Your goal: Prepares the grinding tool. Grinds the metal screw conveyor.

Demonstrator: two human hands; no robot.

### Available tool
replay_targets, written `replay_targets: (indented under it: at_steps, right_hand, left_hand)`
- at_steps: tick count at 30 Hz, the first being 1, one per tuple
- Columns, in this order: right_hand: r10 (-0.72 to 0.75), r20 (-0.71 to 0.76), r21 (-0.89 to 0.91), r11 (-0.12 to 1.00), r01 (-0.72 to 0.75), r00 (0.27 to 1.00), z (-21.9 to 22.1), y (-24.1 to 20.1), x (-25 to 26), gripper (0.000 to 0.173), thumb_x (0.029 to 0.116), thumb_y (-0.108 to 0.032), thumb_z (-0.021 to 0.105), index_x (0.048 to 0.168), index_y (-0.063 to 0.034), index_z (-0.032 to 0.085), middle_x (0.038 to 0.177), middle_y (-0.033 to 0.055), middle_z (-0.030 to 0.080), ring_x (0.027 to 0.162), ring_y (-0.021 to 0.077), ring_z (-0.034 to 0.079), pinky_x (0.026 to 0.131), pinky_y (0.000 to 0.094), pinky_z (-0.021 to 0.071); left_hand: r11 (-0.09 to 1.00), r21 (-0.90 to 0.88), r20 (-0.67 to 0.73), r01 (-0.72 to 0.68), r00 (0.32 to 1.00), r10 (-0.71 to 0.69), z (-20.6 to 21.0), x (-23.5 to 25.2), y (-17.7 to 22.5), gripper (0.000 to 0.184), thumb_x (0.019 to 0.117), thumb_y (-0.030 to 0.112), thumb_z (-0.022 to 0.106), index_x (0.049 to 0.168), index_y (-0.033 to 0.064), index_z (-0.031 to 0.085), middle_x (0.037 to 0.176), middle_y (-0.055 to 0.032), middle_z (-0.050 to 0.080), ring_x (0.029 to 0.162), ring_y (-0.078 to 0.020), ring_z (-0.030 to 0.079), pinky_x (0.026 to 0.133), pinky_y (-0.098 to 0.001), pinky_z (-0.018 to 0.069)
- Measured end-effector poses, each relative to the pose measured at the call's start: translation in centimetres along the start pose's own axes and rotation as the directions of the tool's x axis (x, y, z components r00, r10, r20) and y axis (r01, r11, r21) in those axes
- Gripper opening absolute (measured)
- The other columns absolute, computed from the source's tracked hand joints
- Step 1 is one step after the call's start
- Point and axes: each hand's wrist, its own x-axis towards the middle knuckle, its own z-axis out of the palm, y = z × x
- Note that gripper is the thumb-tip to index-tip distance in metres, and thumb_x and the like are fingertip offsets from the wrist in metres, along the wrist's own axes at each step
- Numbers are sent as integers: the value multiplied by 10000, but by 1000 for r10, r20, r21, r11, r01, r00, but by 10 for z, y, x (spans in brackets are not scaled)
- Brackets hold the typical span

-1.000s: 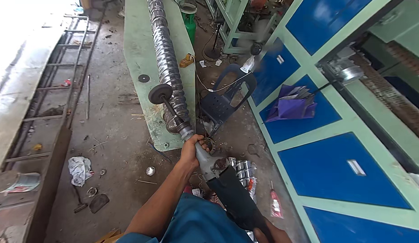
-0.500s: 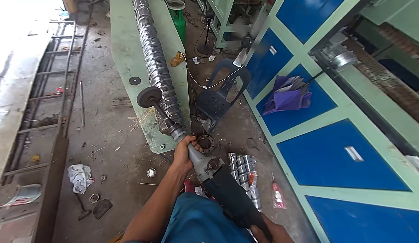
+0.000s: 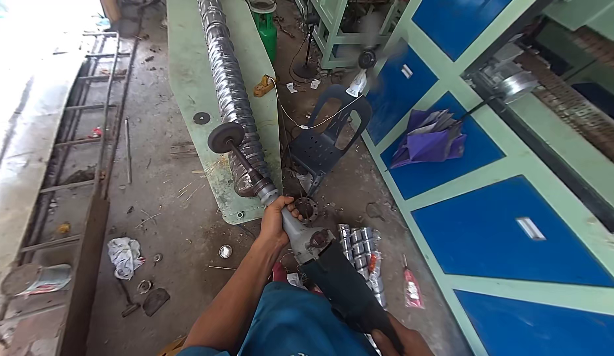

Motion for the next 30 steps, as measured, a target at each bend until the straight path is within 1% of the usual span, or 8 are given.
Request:
replay_targets:
  at_steps: [3,7,11,17,19,24,28,30]
  right_hand:
    - [-13,-2,11,1000,13,1000,-2,1,0,560,1054,-485,506,1231,32,629,810,144,689,711,249,689,685,489,573]
    - [-22,-13,35,999,23,1000,-3,6,1,552,1055,-478,508,1218,35,631,785,123,682,680,222,676,666,462,574]
    - [-2,-16,53,999,3,1000,-5,12,3,548,1054,-486,505,1207,24,635,780,118,680,681,228,677,671,475,574]
    - [17,-28,91,996,-14,999,-5,24,7,535,1056,-484,500,1180,18,640,751,102,667,655,221,670,655,468,576]
    - [17,-31,119,993,-13,999,-5,28,8,514,1058,-474,501,1162,11,638,731,91,657,630,211,660,634,455,575]
    - [15,-20,177,984,-11,1000,-6,42,15,534,1056,-514,482,1121,-7,638,700,69,635,589,194,635,598,430,568]
    - [18,-17,224,974,-14,1000,-6,50,20,514,1057,-519,483,1110,-31,635,675,53,627,539,176,620,545,405,567]
    - [8,-11,230,973,-6,1000,-7,50,20,508,1055,-512,491,1114,-28,633,672,48,626,536,168,620,536,395,566]
  left_hand:
    - [1000,11,9,-1,1000,1,5,2,-3,152,997,90,502,845,97,515,610,-15,499,502,-136,542,551,-309,558]
    - [1000,31,11,3,1000,-3,13,6,-5,154,994,96,508,840,97,516,610,-18,499,504,-137,543,550,-304,556]
    - [998,59,12,9,1000,-10,22,12,-9,152,991,100,515,840,94,521,608,-17,500,499,-140,540,548,-308,555]
    - [995,94,6,21,1000,-21,32,23,-17,132,984,97,527,853,88,519,609,-27,503,494,-148,543,536,-317,558]
    - [994,102,0,31,1000,-31,35,27,-20,132,985,98,528,853,86,522,611,-26,501,494,-149,543,537,-314,557]
    - [992,117,-23,43,999,-41,41,38,-28,100,971,85,547,876,87,514,615,-28,501,494,-149,543,525,-314,554]
    - [992,119,-37,41,999,-37,43,41,-31,79,964,82,557,898,81,515,624,-34,502,491,-153,542,519,-319,554]
    - [992,126,-38,30,999,-25,42,39,-30,88,970,86,552,888,80,520,623,-32,507,494,-150,547,523,-315,556]
